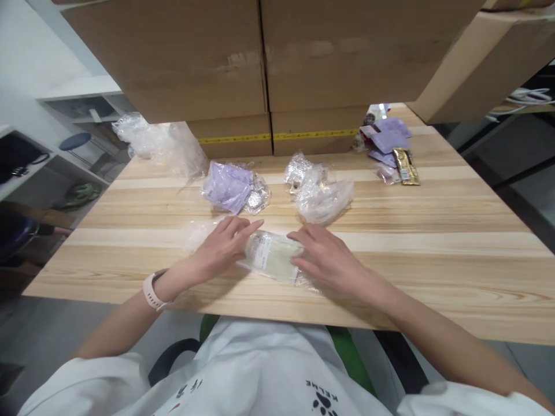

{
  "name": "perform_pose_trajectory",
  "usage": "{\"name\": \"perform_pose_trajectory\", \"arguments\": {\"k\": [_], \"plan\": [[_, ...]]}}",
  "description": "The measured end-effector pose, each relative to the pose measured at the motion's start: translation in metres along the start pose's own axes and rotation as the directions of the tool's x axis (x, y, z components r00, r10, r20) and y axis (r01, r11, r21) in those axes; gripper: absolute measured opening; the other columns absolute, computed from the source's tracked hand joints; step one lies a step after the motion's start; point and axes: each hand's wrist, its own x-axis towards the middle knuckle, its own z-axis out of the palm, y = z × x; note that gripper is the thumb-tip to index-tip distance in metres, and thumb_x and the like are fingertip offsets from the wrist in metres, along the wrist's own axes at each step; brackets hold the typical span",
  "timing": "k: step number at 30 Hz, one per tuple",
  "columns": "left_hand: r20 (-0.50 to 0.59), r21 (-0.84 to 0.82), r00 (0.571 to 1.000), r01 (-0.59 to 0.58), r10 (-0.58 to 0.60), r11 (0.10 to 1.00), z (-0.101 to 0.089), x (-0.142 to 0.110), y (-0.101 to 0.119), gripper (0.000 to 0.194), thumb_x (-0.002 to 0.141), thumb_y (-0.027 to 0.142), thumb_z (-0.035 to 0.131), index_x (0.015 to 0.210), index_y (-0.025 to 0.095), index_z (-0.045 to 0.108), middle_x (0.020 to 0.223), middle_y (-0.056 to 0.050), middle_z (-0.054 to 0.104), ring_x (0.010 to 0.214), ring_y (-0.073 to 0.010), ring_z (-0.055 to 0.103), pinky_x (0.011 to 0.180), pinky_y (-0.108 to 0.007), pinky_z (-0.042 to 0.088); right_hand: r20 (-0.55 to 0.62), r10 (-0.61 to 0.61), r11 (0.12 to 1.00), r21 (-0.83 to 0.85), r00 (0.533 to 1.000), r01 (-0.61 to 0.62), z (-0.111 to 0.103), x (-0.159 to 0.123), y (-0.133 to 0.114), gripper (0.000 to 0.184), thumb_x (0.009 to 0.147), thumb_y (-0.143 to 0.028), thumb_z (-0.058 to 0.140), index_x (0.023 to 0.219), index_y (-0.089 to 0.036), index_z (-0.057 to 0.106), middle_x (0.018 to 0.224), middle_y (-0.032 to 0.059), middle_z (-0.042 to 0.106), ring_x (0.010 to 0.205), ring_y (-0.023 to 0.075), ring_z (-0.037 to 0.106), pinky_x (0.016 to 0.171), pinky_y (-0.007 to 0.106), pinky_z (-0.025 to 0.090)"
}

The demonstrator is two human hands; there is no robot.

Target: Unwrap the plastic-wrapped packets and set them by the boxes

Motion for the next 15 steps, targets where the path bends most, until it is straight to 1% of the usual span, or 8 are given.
{"name": "perform_pose_trajectory", "arguments": {"k": [2,4,6,8,10,12,14,15], "plan": [[-0.09,0.053,0.996,0.003,0.002,0.999,-0.006,-0.009,0.008,0.075,0.08,-0.007,0.056,0.147,0.022,0.041,0.116,-0.011,0.058,0.105,-0.0268,0.054,0.093,-0.042,0.05,-0.046,-0.077,0.997,-0.007,0.996,0.077,0.007,-0.002,-0.013,0.024,0.101,-0.027,0.055,0.124,-0.021,0.061,0.105,0.0098,0.065,0.093,0.025,0.066,0.076,0.037,0.053],[-0.203,0.087,0.979,0.005,0.013,0.996,-0.011,-0.017,0.015,0.052,0.087,-0.005,0.053,0.131,0.022,0.053,0.105,-0.008,0.06,0.097,-0.024,0.055,0.089,-0.038,0.051,-0.116,-0.168,0.986,-0.004,0.979,0.168,0.009,-0.008,-0.027,0.024,0.103,-0.018,0.048,0.123,-0.022,0.059,0.101,0.0079,0.064,0.086,0.0201,0.064,0.071,0.031,0.051],[-0.311,0.113,0.95,0.013,0.022,0.994,-0.012,-0.024,0.019,0.033,0.092,-0.002,0.051,0.114,0.022,0.059,0.095,-0.006,0.06,0.09,-0.022,0.054,0.085,-0.035,0.051,-0.154,-0.266,0.964,-0.049,0.952,0.261,0.012,-0.015,-0.04,0.028,0.103,-0.012,0.042,0.122,-0.022,0.06,0.094,0.0058,0.063,0.077,0.0172,0.06,0.065,0.028,0.046],[-0.35,0.138,0.936,0.013,0.036,0.99,-0.009,-0.031,0.02,0.023,0.095,0.002,0.05,0.102,0.021,0.061,0.088,-0.005,0.06,0.085,-0.0212,0.054,0.081,-0.034,0.05,-0.118,-0.348,0.935,-0.112,0.93,0.336,0.018,-0.021,-0.05,0.03,0.103,-0.009,0.039,0.117,-0.021,0.063,0.09,0.0052,0.063,0.074,0.017,0.056,0.062,0.028,0.043],[-0.293,0.158,0.956,0.018,0.03,0.987,-0.003,-0.038,0.019,0.019,0.097,0.005,0.05,0.096,0.021,0.061,0.087,-0.005,0.062,0.083,-0.0213,0.054,0.078,-0.034,0.049,-0.013,-0.373,0.922,-0.116,0.928,0.369,0.029,-0.027,-0.055,0.027,0.103,-0.009,0.041,0.109,-0.02,0.065,0.091,0.0061,0.064,0.077,0.0182,0.056,0.064,0.029,0.044],[-0.188,0.135,0.982,0.032,-0.006,0.99,0.005,-0.046,0.019,0.016,0.097,0.007,0.051,0.097,0.02,0.062,0.093,-0.007,0.065,0.086,-0.0221,0.056,0.077,-0.035,0.049,0.094,-0.356,0.932,-0.044,0.93,0.361,0.038,-0.032,-0.057,0.019,0.103,-0.015,0.048,0.105,-0.021,0.065,0.098,0.0076,0.066,0.083,0.0199,0.06,0.069,0.031,0.048],[-0.118,0.077,0.991,0.064,-0.054,0.995,0.012,-0.055,0.021,0.018,0.096,0.007,0.052,0.104,0.018,0.063,0.101,-0.01,0.067,0.092,-0.0233,0.059,0.079,-0.036,0.052,0.128,-0.316,0.949,0.042,0.94,0.313,0.045,-0.037,-0.055,0.014,0.104,-0.024,0.052,0.108,-0.022,0.065,0.11,0.0094,0.067,0.092,0.0213,0.064,0.076,0.034,0.053],[-0.11,0.046,0.991,0.078,-0.072,0.996,0.015,-0.059,0.023,0.022,0.095,0.006,0.052,0.109,0.018,0.064,0.105,-0.011,0.067,0.096,-0.0244,0.06,0.082,-0.037,0.053,0.104,-0.281,0.959,0.067,0.954,0.275,0.046,-0.038,-0.054,0.016,0.104,-0.028,0.053,0.112,-0.022,0.065,0.117,0.0107,0.067,0.097,0.0221,0.066,0.079,0.035,0.055]]}}
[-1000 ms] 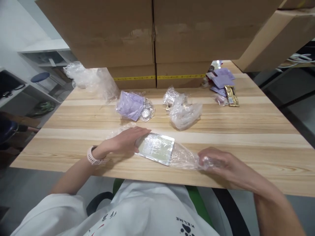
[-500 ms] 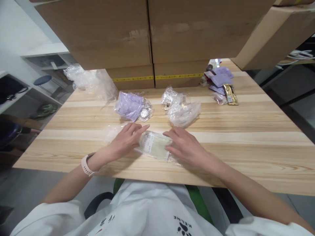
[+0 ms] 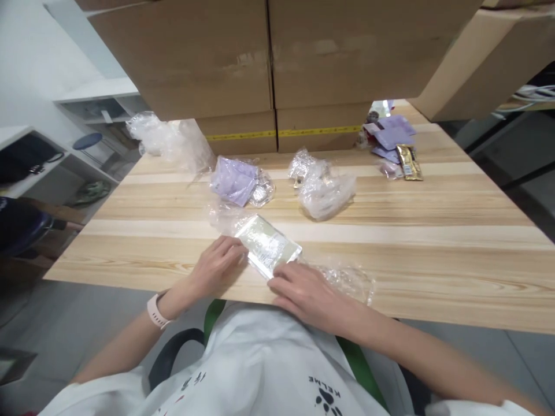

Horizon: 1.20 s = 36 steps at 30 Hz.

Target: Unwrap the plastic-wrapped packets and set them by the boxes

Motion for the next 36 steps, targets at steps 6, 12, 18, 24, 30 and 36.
{"name": "perform_pose_trajectory", "arguments": {"k": [6,12,18,24,30,36], "plan": [[0.003,-0.056,0.999,0.036,-0.036,0.998,0.011,-0.012,0.025,0.039,0.095,0.007,0.05,0.131,0.019,0.062,0.135,-0.015,0.064,0.129,-0.0301,0.057,0.117,-0.056,0.042,-0.194,0.358,0.922,-0.081,0.914,-0.378,0.004,0.006,0.018,0.05,0.102,-0.04,0.052,0.148,-0.021,0.046,0.148,0.0188,0.054,0.107,0.033,0.069,0.076,0.046,0.059],[0.069,-0.088,0.99,0.129,-0.123,0.988,0.017,-0.006,0.043,0.033,0.102,0.02,0.049,0.133,0.019,0.062,0.145,-0.015,0.061,0.139,-0.0312,0.053,0.12,-0.057,0.038,-0.231,0.507,0.849,-0.032,0.831,-0.527,0.002,0.019,0.037,0.039,0.1,-0.042,0.05,0.128,-0.02,0.065,0.121,0.0136,0.071,0.101,0.0308,0.069,0.08,0.039,0.05],[0.083,-0.199,0.945,0.328,-0.317,0.924,0.012,0.0,0.053,0.031,0.101,0.035,0.058,0.125,0.016,0.062,0.139,-0.017,0.064,0.133,-0.0337,0.057,0.115,-0.054,0.043,-0.202,0.681,0.699,0.465,0.704,-0.543,0.0,0.018,0.033,0.029,0.093,-0.046,0.057,0.077,-0.023,0.061,0.066,0.0003,0.063,0.063,0.0175,0.055,0.061,0.03,0.038],[0.115,-0.574,0.895,0.414,-0.431,0.707,0.016,0.021,0.082,0.096,0.088,0.058,0.073,0.162,0.018,0.027,0.168,-0.021,0.03,0.157,-0.0398,0.024,0.128,-0.059,0.02,-0.066,0.665,0.406,0.867,0.744,-0.287,0.011,0.021,0.013,0.037,0.087,-0.057,0.066,0.079,-0.023,0.054,0.065,-0.0059,0.05,0.058,0.0118,0.046,0.057,0.025,0.038],[0.219,-0.893,0.814,0.39,-0.539,0.226,0.012,0.039,0.081,0.107,0.084,0.048,0.076,0.166,0.022,0.013,0.174,-0.015,0.016,0.161,-0.0341,0.015,0.129,-0.05,0.025,-0.099,0.565,0.386,0.909,0.819,-0.156,-0.005,0.033,-0.006,0.042,0.081,-0.062,0.073,0.086,-0.022,0.061,0.086,-0.0016,0.064,0.079,0.0153,0.058,0.074,0.028,0.047],[0.372,-0.925,0.722,0.341,-0.584,-0.167,-0.011,0.019,0.067,0.088,0.084,0.03,0.068,0.162,0.023,0.027,0.144,-0.013,0.061,0.121,-0.0256,0.068,0.099,-0.039,0.058,-0.03,0.499,0.281,0.951,0.866,-0.129,-0.004,0.044,-0.001,0.038,0.078,-0.055,0.077,0.096,-0.021,0.073,0.105,0.0033,0.073,0.094,0.019,0.065,0.083,0.031,0.051]]}}
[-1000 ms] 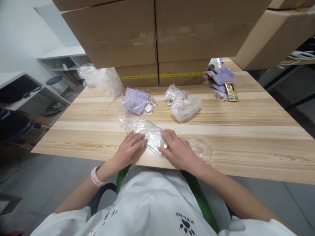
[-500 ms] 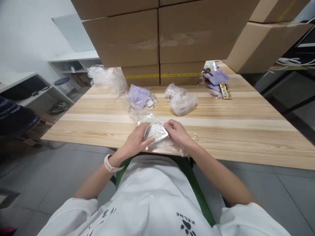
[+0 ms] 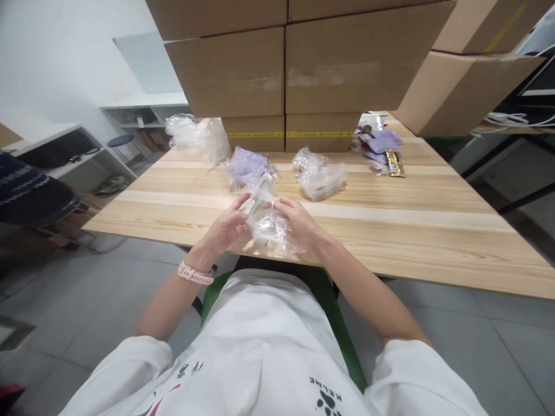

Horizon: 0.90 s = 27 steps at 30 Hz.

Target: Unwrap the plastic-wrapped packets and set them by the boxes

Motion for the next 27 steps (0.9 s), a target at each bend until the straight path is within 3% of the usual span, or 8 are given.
{"name": "perform_pose_trajectory", "arguments": {"k": [5,9,15,18,20,23,25,27], "plan": [[-0.12,0.157,0.992,-0.02,0.04,0.987,-0.009,0.0,-0.003,0.097,0.077,0.027,0.084,0.159,0.016,0.034,0.142,-0.016,0.062,0.122,-0.0281,0.066,0.1,-0.037,0.056,-0.008,0.064,0.997,0.036,0.998,-0.064,0.008,-0.002,0.013,0.038,0.078,-0.054,0.079,0.093,-0.02,0.072,0.098,0.0029,0.075,0.082,0.016,0.064,0.07,0.027,0.05],[-0.15,0.166,0.989,0.015,0.01,0.986,-0.016,0.01,-0.012,0.112,0.074,0.019,0.085,0.165,0.014,0.021,0.133,-0.02,0.067,0.111,-0.0283,0.07,0.097,-0.041,0.056,-0.213,0.005,0.998,0.061,0.977,0.008,0.005,-0.008,0.009,0.04,0.07,-0.05,0.086,0.073,-0.02,0.06,0.081,0.0012,0.071,0.073,0.0152,0.063,0.061,0.026,0.049],[-0.237,0.173,0.971,0.016,0.026,0.985,-0.041,0.01,-0.02,0.113,0.071,0.018,0.084,0.165,0.013,0.022,0.123,-0.018,0.07,0.099,-0.0227,0.07,0.085,-0.031,0.056,-0.594,-0.142,0.99,-0.068,0.792,0.127,-0.046,-0.031,0.014,0.047,0.061,-0.045,0.09,0.063,-0.021,0.05,0.057,-0.0059,0.054,0.048,0.0068,0.044,0.044,0.02,0.036],[-0.187,0.392,0.981,0.019,0.06,0.92,-0.047,0.008,-0.024,0.095,0.076,0.023,0.078,0.16,0.015,0.036,0.107,-0.01,0.07,0.078,-0.017,0.066,0.074,-0.031,0.055,-0.608,-0.151,0.973,-0.23,0.779,0.01,-0.079,-0.048,0.026,0.045,0.063,-0.048,0.088,0.073,-0.022,0.053,0.055,-0.0074,0.051,0.045,0.0082,0.042,0.043,0.021,0.034],[-0.141,0.621,0.974,-0.052,0.177,0.782,-0.044,0.007,-0.025,0.075,0.078,0.024,0.075,0.149,0.017,0.053,0.11,-0.01,0.067,0.084,-0.0194,0.066,0.079,-0.036,0.056,-0.585,-0.224,0.878,-0.468,0.78,-0.099,-0.099,-0.059,0.028,0.04,0.069,-0.049,0.084,0.09,-0.022,0.062,0.069,-0.0022,0.064,0.054,0.0126,0.053,0.052,0.026,0.044],[0.01,0.85,0.887,-0.251,0.461,0.463,-0.03,0.007,-0.017,0.054,0.081,0.014,0.063,0.135,0.018,0.064,0.127,-0.014,0.062,0.117,-0.0283,0.06,0.104,-0.047,0.05,-0.479,-0.431,0.535,-0.818,0.765,-0.21,-0.113,-0.067,0.017,0.046,0.084,-0.048,0.073,0.121,-0.022,0.065,0.106,0.0087,0.073,0.076,0.0221,0.065,0.071,0.04,0.054],[0.184,0.85,0.807,-0.418,0.561,0.322,-0.014,0.01,-0.005,0.061,0.078,0.005,0.052,0.137,0.018,0.059,0.139,-0.015,0.058,0.133,-0.0291,0.051,0.114,-0.049,0.042,-0.318,-0.55,0.348,-0.928,0.772,-0.134,-0.108,-0.062,0.004,0.045,0.091,-0.046,0.066,0.13,-0.022,0.063,0.118,0.0124,0.071,0.093,0.0287,0.067,0.083,0.048,0.055],[0.433,0.762,0.739,-0.606,0.515,0.229,0.005,0.016,0.008,0.071,0.073,0.001,0.047,0.142,0.019,0.053,0.145,-0.014,0.056,0.139,-0.0277,0.047,0.118,-0.05,0.037,-0.087,-0.579,0.248,-0.966,0.811,0.074,-0.094,-0.049,-0.004,0.036,0.097,-0.041,0.062,0.129,-0.023,0.064,0.121,0.0126,0.071,0.11,0.0313,0.066,0.094,0.051,0.055]]}}
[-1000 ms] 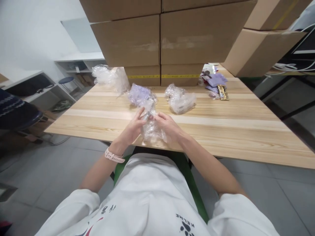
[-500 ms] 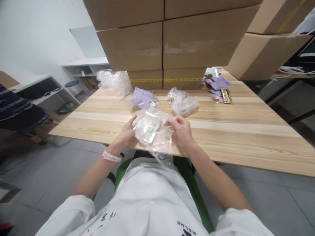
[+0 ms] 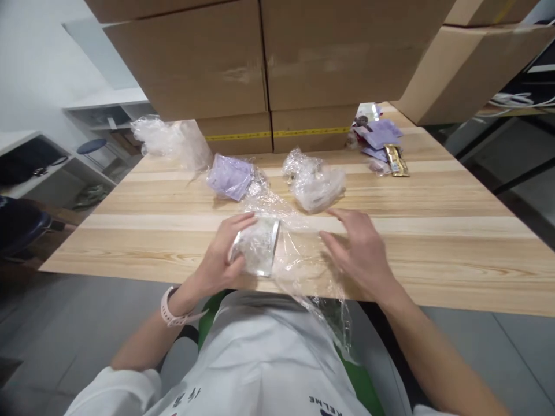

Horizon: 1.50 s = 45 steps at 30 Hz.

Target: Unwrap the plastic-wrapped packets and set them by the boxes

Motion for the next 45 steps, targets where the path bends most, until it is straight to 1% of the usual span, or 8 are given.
{"name": "perform_pose_trajectory", "arguments": {"k": [6,15,19,22,28,33,38,45], "plan": [[0.644,0.118,0.758,-0.233,0.104,0.965,-0.004,0.015,0.011,0.041,0.072,0.003,0.05,0.107,0.017,0.065,0.089,-0.007,0.071,0.085,-0.0238,0.066,0.092,-0.041,0.047,0.361,-0.361,0.932,0.126,0.86,0.339,0.046,0.023,-0.011,0.03,0.106,-0.028,0.046,0.126,-0.02,0.068,0.141,0.014,0.063,0.134,0.0291,0.057,0.109,0.052,0.051],[0.42,0.524,0.714,0.313,-0.56,0.792,-0.106,-0.091,-0.009,0.032,0.102,0.041,0.051,0.124,0.025,0.068,0.096,-0.005,0.08,0.076,-0.0249,0.075,0.062,-0.03,0.049,0.315,-0.269,0.949,-0.075,0.91,0.307,0.057,0.008,0.027,0.037,0.107,-0.03,0.045,0.136,-0.014,0.061,0.146,0.0181,0.06,0.137,0.0326,0.055,0.111,0.055,0.05],[-0.014,0.542,0.853,0.444,-0.521,0.713,-0.117,-0.083,-0.008,0.029,0.104,0.039,0.052,0.12,0.025,0.072,0.106,-0.007,0.079,0.08,-0.0228,0.076,0.06,-0.029,0.052,0.2,-0.318,0.94,-0.063,0.927,0.336,0.042,0.021,-0.004,0.028,0.102,-0.025,0.055,0.126,-0.015,0.066,0.134,0.0189,0.066,0.124,0.0339,0.061,0.099,0.055,0.055],[0.161,0.182,0.952,0.23,-0.26,0.956,-0.087,-0.045,-0.001,0.034,0.107,0.031,0.048,0.137,0.027,0.063,0.132,-0.007,0.072,0.119,-0.0215,0.07,0.097,-0.032,0.057,0.199,-0.491,0.869,0.183,0.848,0.46,0.042,0.033,-0.035,0.022,0.1,-0.018,0.058,0.12,-0.018,0.067,0.121,0.0132,0.07,0.113,0.0262,0.064,0.094,0.047,0.057],[0.568,0.092,0.811,0.105,-0.139,0.99,-0.021,-0.006,-0.038,0.069,0.11,0.053,0.033,0.169,0.024,0.013,0.174,-0.01,0.018,0.162,-0.025,0.015,0.132,-0.053,0.014,0.428,-0.556,0.829,0.353,0.713,0.434,0.074,0.036,-0.037,0.05,0.099,-0.045,0.064,0.144,-0.023,0.056,0.155,0.0143,0.051,0.142,0.0299,0.046,0.112,0.052,0.048],[0.42,0.495,0.762,0.263,-0.493,0.828,-0.045,-0.019,-0.104,0.066,0.107,0.048,0.039,0.165,0.018,0.027,0.17,-0.014,0.028,0.161,-0.0327,0.018,0.128,-0.064,0.008,0.517,-0.513,0.858,0.343,0.686,0.382,0.085,0.026,-0.014,0.059,0.099,-0.055,0.06,0.152,-0.032,0.049,0.168,0.0074,0.036,0.154,0.0292,0.032,0.122,0.056,0.035],[-0.059,0.558,0.871,0.434,-0.488,0.707,-0.076,-0.014,-0.104,0.037,0.102,0.027,0.048,0.131,0.015,0.065,0.14,-0.02,0.064,0.137,-0.0379,0.054,0.116,-0.064,0.036,0.513,-0.504,0.862,0.345,0.695,0.37,0.088,0.021,-0.013,0.062,0.098,-0.057,0.06,0.154,-0.035,0.047,0.168,0.0064,0.035,0.155,0.0298,0.032,0.122,0.059,0.036],[0.141,0.278,0.959,0.199,-0.245,0.94,-0.01,0.029,-0.069,0.042,0.094,0.01,0.048,0.135,0.013,0.06,0.129,-0.016,0.069,0.118,-0.0281,0.063,0.1,-0.044,0.051,0.499,-0.491,0.87,0.32,0.714,0.375,0.089,0.019,-0.015,0.06,0.098,-0.055,0.062,0.153,-0.036,0.049,0.168,0.0052,0.036,0.155,0.0304,0.033,0.123,0.059,0.035]]}}
